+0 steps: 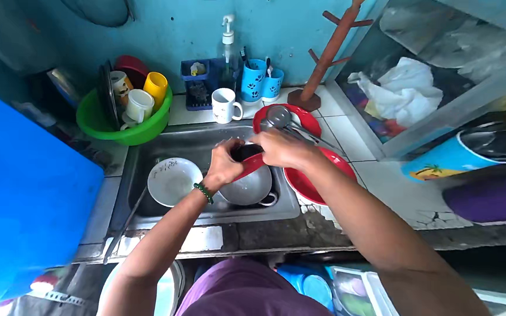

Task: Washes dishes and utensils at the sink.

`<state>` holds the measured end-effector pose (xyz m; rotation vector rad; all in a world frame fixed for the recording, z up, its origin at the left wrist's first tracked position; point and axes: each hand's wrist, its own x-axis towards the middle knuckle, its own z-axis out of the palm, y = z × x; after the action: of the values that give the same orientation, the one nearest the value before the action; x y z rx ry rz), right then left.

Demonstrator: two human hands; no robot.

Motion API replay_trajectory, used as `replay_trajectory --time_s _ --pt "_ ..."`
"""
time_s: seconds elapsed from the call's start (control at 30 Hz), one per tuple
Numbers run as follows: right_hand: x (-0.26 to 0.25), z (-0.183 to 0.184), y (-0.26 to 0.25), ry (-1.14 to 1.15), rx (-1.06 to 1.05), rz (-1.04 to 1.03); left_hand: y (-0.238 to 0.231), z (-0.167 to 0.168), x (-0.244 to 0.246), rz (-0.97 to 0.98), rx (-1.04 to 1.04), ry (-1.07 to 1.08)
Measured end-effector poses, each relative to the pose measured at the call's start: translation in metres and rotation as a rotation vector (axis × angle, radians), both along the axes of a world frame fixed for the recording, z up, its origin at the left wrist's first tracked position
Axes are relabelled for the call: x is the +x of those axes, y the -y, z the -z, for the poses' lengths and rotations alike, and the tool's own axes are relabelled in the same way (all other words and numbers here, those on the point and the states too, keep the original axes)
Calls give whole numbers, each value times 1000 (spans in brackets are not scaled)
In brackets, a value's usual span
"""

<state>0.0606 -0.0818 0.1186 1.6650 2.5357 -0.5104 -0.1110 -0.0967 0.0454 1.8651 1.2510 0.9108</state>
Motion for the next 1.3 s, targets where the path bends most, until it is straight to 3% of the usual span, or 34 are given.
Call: replay_trajectory --time_s 0.07,0.27,0.33,0.4,0.5,0.63,0.73,0.93,1.03,1.13,1.23,1.3 --pt "6 17 2 62 22 15 -5 8 1 -25 60 18" --pt "19 69 6 -182 389 -10 -6 21 -36 63 15 80" --pt "24 82 5 -249 430 11 -1 29 -76 -92 -40 -33" --pt "29 88 5 -340 419 86 -2 41 -121 -342 -37 -313" --pt "39 87 8 -530 293 286 -6 63 -174 -491 -164 -683" --pt "69 77 21 -786 131 609 -3 68 -182 -536 -315 -716" --pt "111 73 40 -850 130 799 -4 64 -177 -579 -332 -677" --pt "180 97 69 -782 92 1014 -12 53 -188 -572 -439 -479" --pt "190 113 72 -620 121 1036 -19 53 -183 -606 -510 -279" --pt "186 113 74 -430 203 990 -20 37 -154 -629 -374 -205" --pt "169 97 75 -155 276 977 -14 20 -115 -555 -108 -333" --pt "154 89 72 -147 403 946 -14 18 -96 -481 61 -452"
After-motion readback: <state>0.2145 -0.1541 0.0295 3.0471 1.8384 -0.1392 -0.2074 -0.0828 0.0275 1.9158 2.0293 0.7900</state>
